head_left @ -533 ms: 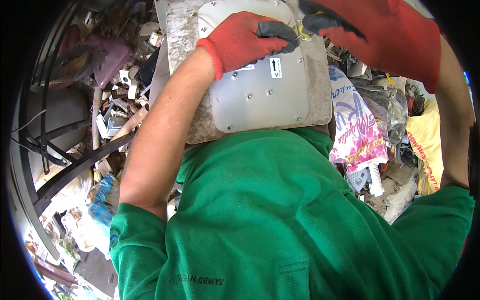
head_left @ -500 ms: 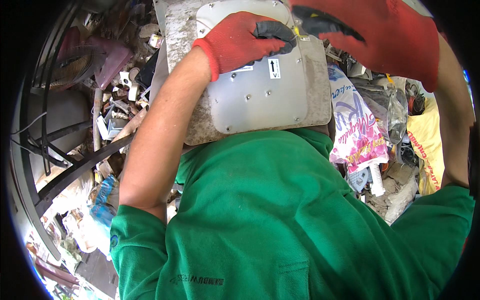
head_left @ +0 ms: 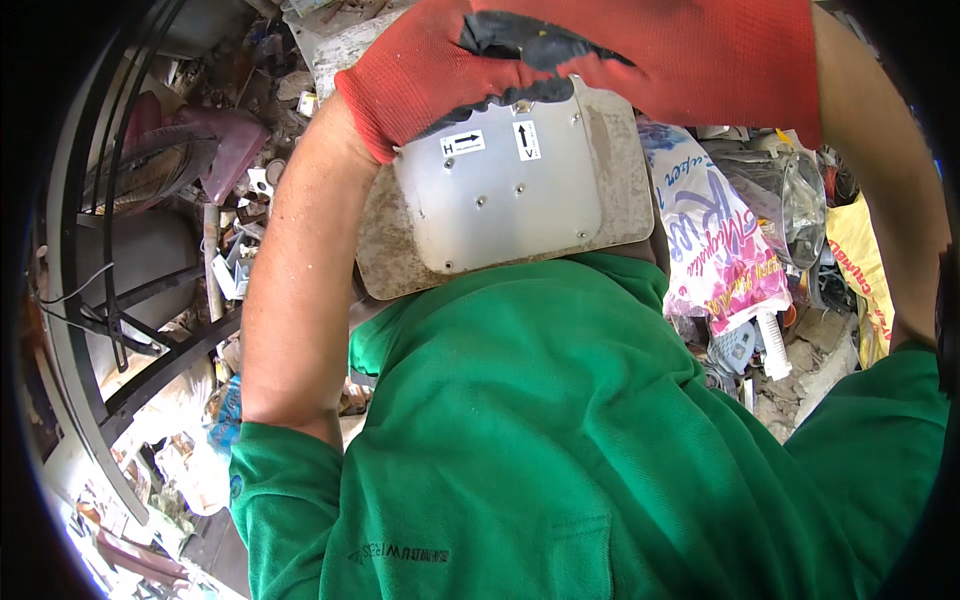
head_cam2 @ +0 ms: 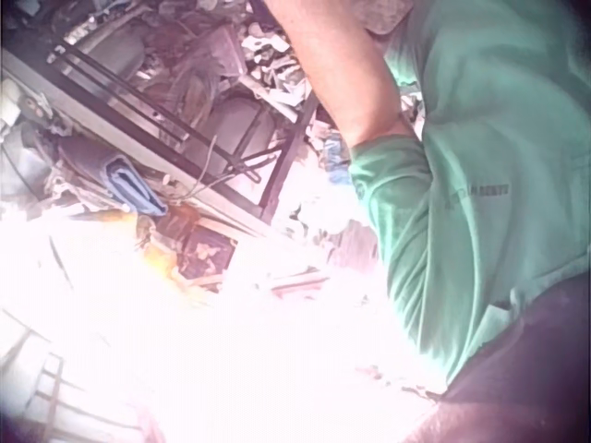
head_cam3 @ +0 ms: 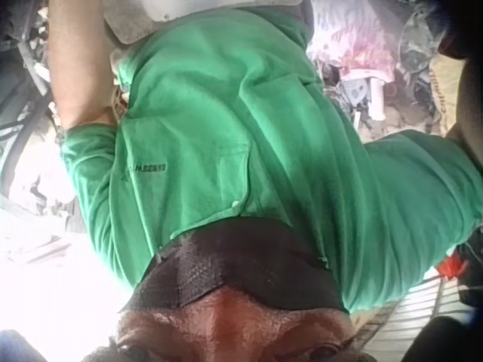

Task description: The person uses a screwdriver to remove screws and pliers to disconnect wires from a white electronic device held on their lap.

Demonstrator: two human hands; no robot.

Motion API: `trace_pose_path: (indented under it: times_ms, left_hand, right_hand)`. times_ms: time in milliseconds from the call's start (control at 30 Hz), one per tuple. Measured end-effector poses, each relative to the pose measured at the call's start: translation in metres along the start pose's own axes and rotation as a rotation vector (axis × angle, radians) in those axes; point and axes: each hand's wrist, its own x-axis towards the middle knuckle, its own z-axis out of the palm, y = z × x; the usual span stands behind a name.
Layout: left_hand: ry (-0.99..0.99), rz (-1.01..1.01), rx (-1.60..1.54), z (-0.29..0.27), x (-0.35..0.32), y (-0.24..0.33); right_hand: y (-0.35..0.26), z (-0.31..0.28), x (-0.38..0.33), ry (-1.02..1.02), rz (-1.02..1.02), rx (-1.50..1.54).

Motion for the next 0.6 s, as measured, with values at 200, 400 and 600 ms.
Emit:
trace_pose_path:
  times_ms: [200, 400, 600]
  left_hand:
    - [0.230, 0.241, 0.276, 0.015, 0.009, -0.007]
    - [0.091, 0.166, 0.038, -0.010, -0.005, -0.022]
    - [0.222, 0.152, 0.227, -0.003, -0.003, -0.021]
  right_hand:
    - [0.027, 0.021, 0.003, 0.202, -0.310, -0.122]
    - [0.041, 0.020, 0.018, 0.295, -0.494, -0.084]
    - [0.020, 0.018, 0.006, 0.245, -0.272, -0.225]
